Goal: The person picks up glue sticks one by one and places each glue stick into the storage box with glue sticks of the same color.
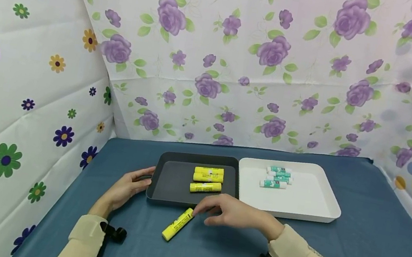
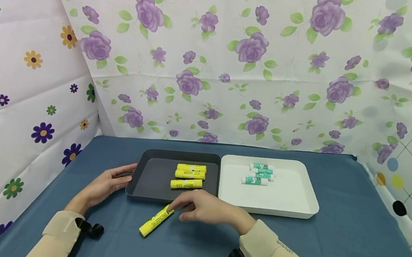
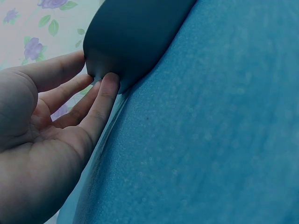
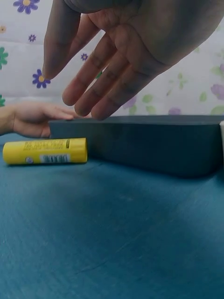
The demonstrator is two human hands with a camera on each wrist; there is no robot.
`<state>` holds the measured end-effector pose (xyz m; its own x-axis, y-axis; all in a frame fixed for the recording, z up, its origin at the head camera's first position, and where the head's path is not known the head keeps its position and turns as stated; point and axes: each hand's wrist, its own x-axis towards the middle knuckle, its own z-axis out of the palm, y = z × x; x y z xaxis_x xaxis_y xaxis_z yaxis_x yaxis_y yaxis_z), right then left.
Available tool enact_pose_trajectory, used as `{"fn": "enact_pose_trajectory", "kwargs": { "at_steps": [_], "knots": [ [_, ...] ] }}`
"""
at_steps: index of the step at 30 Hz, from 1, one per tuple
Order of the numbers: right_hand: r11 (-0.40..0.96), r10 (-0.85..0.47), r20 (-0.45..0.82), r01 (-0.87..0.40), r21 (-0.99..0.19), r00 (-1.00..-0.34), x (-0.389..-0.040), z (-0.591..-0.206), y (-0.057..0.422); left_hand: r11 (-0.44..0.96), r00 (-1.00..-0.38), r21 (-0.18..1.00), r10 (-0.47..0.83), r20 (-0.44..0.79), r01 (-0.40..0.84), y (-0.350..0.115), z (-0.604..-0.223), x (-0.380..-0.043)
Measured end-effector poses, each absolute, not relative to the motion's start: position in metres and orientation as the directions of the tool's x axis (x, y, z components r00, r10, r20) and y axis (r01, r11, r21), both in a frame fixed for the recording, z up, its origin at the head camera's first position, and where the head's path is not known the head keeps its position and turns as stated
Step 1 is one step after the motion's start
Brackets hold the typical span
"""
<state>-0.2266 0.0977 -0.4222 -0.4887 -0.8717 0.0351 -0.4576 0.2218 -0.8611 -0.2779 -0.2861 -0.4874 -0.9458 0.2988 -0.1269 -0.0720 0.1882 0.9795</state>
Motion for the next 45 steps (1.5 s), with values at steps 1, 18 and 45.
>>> {"fn": "enact_pose_trajectory", "kwargs": {
  "at_steps": [1,18,45],
  "knots": [
    [0.224,-0.873,0.032,-0.459,-0.860,-0.486,-0.227,-0.424,0.096,0.190,-0.946,0.979,0.297,-0.128,-0.073,-0.286,-0.487,-0.278],
    [0.244,-0.886,0.004,-0.473,-0.847,-0.464,-0.228,-0.443,0.075,0.182,-0.946,0.980,0.298,-0.129,-0.076,-0.287,-0.488,-0.277],
    [0.312,-0.870,-0.033,-0.497,-0.810,-0.492,-0.233,-0.453,0.058,0.188,-0.944,0.980,0.308,-0.119,-0.063,-0.287,-0.489,-0.279]
  ]
}}
